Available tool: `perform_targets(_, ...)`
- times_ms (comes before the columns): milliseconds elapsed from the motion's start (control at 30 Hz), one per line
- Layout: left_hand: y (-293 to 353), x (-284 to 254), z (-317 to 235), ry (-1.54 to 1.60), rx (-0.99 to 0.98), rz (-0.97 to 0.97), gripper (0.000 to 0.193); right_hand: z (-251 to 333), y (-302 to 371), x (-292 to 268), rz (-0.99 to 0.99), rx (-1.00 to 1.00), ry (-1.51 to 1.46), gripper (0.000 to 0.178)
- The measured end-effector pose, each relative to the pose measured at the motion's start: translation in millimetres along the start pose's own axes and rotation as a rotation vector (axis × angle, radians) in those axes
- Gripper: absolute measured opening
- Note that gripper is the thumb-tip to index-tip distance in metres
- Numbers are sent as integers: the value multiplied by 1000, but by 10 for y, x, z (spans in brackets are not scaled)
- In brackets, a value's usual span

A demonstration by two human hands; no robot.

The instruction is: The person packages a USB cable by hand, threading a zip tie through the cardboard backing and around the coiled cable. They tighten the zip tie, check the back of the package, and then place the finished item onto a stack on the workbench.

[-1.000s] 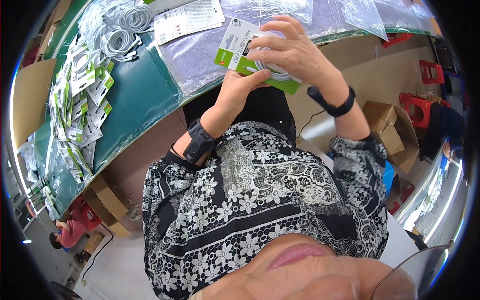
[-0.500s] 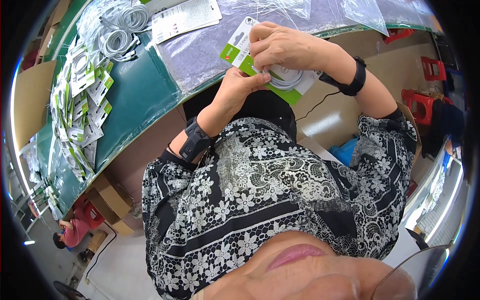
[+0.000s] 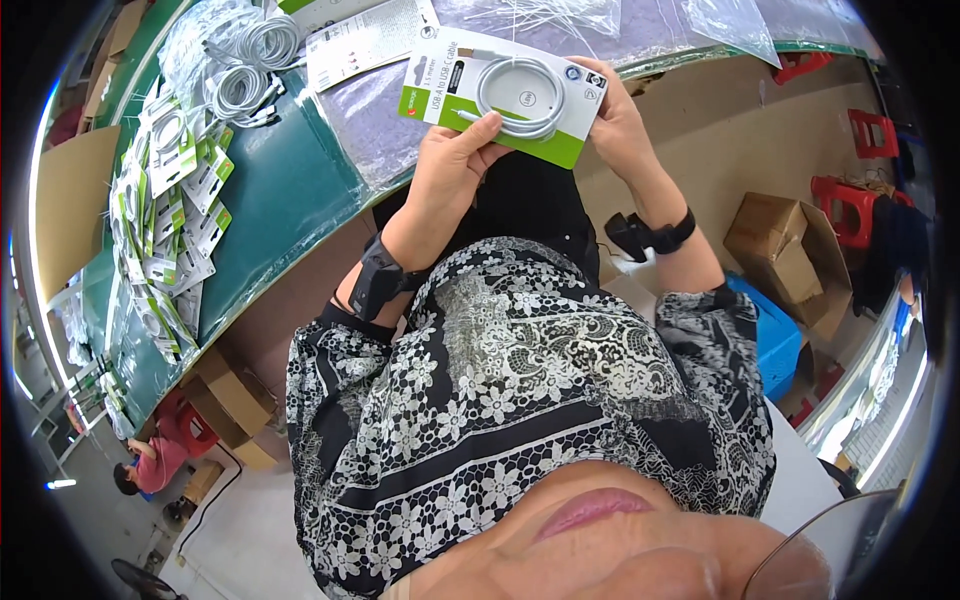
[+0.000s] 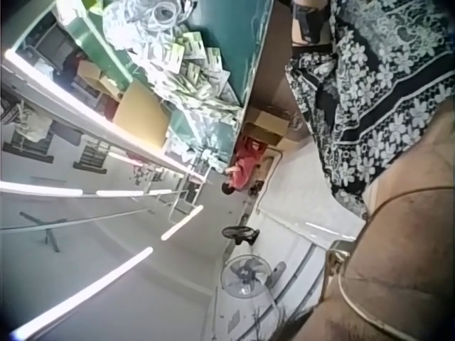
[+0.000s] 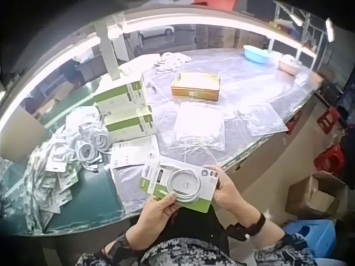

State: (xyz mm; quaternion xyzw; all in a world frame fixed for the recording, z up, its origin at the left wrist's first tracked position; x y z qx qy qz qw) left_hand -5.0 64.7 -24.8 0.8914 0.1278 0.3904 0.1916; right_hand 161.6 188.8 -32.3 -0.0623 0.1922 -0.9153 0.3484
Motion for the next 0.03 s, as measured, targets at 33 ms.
perform_targets(33,31,-37,-6,-12,-10,-3,25,20,-3,98,-51,66,-291,43)
Point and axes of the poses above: each hand's wrist, its own y-axis away from the middle knuckle, its own x-axis out of the palm, z = x × y, the point moved 1 cm from there along -y, towards the middle knuckle, and after that the axes turned 12 degrees about -x, right-handed, at the moved point
